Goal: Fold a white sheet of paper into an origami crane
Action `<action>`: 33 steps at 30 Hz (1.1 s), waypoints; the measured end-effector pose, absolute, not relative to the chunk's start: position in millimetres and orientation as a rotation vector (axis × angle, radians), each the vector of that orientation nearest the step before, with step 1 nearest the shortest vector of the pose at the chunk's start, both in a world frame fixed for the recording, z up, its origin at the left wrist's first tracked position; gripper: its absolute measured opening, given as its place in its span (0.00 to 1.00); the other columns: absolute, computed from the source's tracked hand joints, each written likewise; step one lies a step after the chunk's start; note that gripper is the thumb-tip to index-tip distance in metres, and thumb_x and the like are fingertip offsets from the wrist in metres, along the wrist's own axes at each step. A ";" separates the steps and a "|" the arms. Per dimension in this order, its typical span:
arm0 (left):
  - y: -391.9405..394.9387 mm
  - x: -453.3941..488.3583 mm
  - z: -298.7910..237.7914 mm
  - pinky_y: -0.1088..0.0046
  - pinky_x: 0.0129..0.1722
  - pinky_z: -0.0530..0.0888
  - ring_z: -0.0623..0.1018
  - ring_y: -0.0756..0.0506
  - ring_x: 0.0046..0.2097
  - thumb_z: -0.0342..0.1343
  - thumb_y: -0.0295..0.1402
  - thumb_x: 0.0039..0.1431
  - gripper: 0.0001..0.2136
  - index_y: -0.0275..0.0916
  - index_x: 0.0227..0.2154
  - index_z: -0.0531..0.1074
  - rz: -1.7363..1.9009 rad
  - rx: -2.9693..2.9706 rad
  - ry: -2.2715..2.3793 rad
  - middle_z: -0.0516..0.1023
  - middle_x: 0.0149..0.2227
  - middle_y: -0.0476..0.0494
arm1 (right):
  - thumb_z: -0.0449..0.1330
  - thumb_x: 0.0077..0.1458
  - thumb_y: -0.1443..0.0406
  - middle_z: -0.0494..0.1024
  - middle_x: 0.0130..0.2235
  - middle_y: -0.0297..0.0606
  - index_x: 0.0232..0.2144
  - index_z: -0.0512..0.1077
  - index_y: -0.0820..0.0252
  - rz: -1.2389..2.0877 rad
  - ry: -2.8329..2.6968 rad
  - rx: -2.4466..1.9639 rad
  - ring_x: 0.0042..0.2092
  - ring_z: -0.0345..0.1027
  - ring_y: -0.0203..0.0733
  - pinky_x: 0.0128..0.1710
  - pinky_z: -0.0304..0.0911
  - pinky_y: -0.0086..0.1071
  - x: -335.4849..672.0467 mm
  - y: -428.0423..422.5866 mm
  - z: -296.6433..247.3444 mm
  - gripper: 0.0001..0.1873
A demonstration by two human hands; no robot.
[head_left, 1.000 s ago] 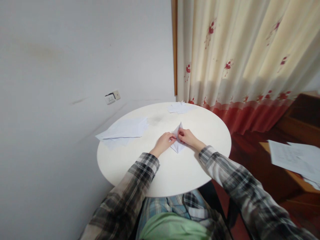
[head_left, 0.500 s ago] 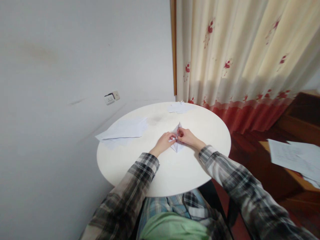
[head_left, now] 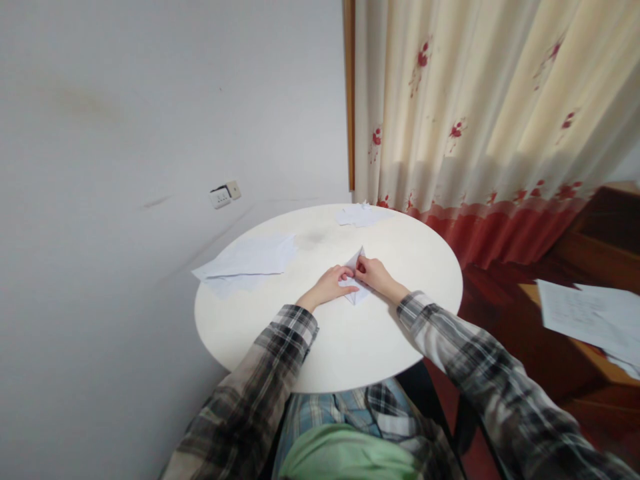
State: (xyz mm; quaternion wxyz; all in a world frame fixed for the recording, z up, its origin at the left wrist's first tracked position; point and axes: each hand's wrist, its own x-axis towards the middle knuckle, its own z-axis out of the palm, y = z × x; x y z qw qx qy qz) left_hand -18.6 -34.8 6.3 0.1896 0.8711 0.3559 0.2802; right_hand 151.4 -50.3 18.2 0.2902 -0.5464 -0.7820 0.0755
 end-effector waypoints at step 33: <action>-35.1 -21.9 10.5 0.68 0.38 0.66 0.70 0.45 0.36 0.62 0.45 0.38 0.17 0.38 0.25 0.67 0.788 2.462 1.336 0.69 0.30 0.47 | 0.49 0.52 0.67 0.77 0.35 0.47 0.37 0.69 0.68 0.020 -2.197 -1.736 0.36 0.70 0.41 0.32 0.57 0.28 138.7 -53.9 21.7 0.14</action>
